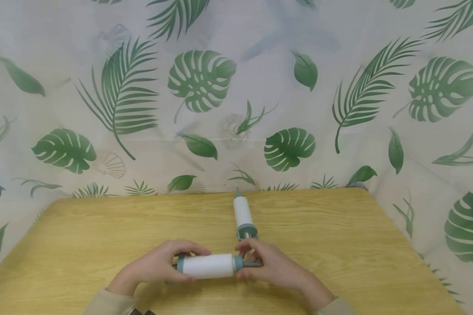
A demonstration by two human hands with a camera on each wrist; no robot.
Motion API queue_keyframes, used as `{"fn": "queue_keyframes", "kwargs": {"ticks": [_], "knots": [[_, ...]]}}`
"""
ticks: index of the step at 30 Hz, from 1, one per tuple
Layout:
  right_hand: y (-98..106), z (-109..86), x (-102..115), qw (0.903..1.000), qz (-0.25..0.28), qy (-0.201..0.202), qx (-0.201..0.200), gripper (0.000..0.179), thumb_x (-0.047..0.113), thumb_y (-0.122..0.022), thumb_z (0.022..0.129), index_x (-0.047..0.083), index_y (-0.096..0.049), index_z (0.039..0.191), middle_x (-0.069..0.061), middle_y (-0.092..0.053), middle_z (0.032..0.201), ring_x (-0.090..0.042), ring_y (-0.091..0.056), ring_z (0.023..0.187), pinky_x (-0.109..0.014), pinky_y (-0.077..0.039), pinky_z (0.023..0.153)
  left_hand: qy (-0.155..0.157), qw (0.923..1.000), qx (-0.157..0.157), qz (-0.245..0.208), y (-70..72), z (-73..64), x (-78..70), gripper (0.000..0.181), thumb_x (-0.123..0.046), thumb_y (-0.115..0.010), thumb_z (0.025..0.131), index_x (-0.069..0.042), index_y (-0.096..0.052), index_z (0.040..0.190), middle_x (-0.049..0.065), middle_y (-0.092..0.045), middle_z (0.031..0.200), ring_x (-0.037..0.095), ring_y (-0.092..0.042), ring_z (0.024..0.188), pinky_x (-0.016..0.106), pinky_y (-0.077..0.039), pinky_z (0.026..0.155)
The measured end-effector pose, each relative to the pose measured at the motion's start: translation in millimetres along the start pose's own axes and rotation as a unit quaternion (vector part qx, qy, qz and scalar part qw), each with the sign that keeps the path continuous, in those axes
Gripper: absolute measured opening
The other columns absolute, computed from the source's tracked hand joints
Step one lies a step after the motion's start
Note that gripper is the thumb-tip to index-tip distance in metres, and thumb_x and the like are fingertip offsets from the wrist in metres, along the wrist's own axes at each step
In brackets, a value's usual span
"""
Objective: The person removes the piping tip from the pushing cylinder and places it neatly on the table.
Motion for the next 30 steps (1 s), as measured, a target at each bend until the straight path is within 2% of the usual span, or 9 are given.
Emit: {"fn": "queue_keyframes", "kwargs": {"ticks": [3,6,12,17,25,30], "knots": [[-2,-0.9,-2,0.9998,-0.011,-0.013,0.011,0.039,0.027,-0.061,0.094,0.006,-0.056,0.126,-0.002,-0.063,0.111,-0.015,-0.061,0.09,-0.028,-0.052,0.075,-0.004,1.0,0.001,0.0,-0.2,0.5,0.5,0.048,-0.024,-0.08,0.079,-0.021,-0.064,0.124,-0.012,-0.063,0.114,0.011,-0.057,0.099,0.03,-0.046,0.085],[-3,-1.3,-2,0.9997,-0.011,-0.012,0.02,0.033,0.026,-0.056,0.097,0.005,-0.06,0.123,-0.001,-0.066,0.103,-0.015,-0.063,0.088,-0.029,-0.053,0.074,-0.008,1.0,0.005,0.001,-0.4,1.0,1.0,0.048,-0.025,-0.079,0.079,-0.021,-0.063,0.124,-0.012,-0.063,0.115,0.011,-0.057,0.1,0.03,-0.046,0.086],[-2,-1.0,-4,0.9997,-0.01,-0.013,0.017,0.031,0.027,-0.062,0.093,0.012,-0.058,0.12,-0.001,-0.066,0.099,-0.016,-0.064,0.087,-0.03,-0.053,0.074,0.004,1.0,0.004,0.005,1.7,-0.3,5.7,0.047,-0.025,-0.079,0.079,-0.023,-0.063,0.123,-0.011,-0.063,0.112,0.012,-0.057,0.099,0.03,-0.046,0.084],[2,-1.3,-6,0.9995,-0.024,-0.014,0.015,0.033,0.029,-0.064,0.092,0.01,-0.059,0.119,0.003,-0.066,0.098,-0.015,-0.063,0.09,-0.029,-0.052,0.077,0.021,0.9994,0.004,0.026,2.6,-1.1,10.2,0.045,-0.024,-0.08,0.078,-0.023,-0.064,0.12,-0.013,-0.062,0.107,0.01,-0.056,0.096,0.029,-0.046,0.083],[4,-1.5,-4,0.9986,-0.05,-0.009,0.015,0.034,0.031,-0.065,0.091,0.013,-0.06,0.12,0.007,-0.065,0.099,-0.012,-0.061,0.092,-0.027,-0.049,0.081,0.038,0.9976,0.024,0.052,-1.0,-2.1,17.9,0.044,-0.02,-0.082,0.076,-0.023,-0.065,0.116,-0.014,-0.062,0.102,0.008,-0.056,0.094,0.026,-0.046,0.082],[4,-1.5,-5,0.9984,-0.051,-0.02,0.016,0.034,0.033,-0.066,0.09,0.017,-0.06,0.119,0.008,-0.065,0.098,-0.012,-0.061,0.091,-0.027,-0.049,0.08,0.042,0.9971,0.025,0.058,-1.6,-3.0,18.4,0.05,-0.023,-0.082,0.075,-0.018,-0.063,0.121,-0.012,-0.062,0.104,0.008,-0.056,0.095,0.027,-0.046,0.083]]}}
Point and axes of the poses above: each hand's wrist, its own z-axis towards the middle knuckle, its own y-axis out of the back of the hand, x = y × z, the point moved 10 cm from there along z, towards the middle knuckle
